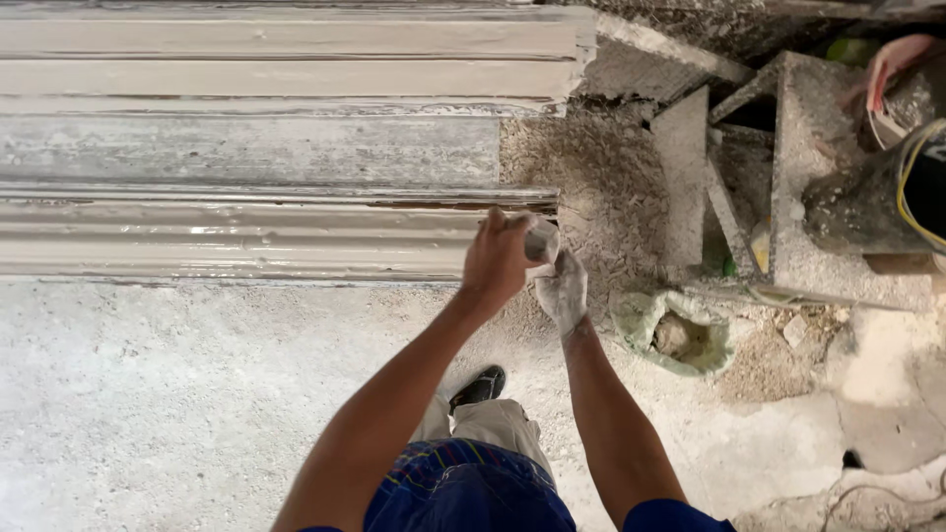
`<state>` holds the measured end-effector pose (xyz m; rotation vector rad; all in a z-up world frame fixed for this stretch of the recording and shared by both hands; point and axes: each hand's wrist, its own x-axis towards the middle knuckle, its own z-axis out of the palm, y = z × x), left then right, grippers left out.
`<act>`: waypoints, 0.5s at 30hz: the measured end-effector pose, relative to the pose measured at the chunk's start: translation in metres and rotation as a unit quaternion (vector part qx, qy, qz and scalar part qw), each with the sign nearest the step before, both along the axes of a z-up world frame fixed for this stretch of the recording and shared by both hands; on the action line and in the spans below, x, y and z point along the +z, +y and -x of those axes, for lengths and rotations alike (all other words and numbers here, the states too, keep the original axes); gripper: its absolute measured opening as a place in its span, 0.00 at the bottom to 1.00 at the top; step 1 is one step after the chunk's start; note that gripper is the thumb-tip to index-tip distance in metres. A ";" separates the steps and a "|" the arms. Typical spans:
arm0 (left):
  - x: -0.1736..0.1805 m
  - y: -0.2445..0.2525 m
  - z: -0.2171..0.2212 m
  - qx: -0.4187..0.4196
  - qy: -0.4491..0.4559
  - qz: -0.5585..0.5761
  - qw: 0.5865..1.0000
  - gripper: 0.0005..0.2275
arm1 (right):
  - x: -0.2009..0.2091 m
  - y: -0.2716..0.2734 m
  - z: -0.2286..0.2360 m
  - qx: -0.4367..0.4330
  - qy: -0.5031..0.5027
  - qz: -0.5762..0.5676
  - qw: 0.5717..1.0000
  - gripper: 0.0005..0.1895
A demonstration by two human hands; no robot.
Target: The person scoops gypsum powder from a bag into a bucket, mixes it by hand, and pours the slurry into long rectangular molds. They then remove the set gypsum strips from the molds and place them on a nearby rack.
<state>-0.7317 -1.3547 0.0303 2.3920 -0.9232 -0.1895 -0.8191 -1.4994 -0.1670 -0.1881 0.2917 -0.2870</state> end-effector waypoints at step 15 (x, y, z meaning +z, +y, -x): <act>0.004 0.114 -0.066 0.223 -0.015 -0.016 0.975 0.23 | 0.002 -0.110 0.014 -0.076 0.010 0.253 0.965 0.08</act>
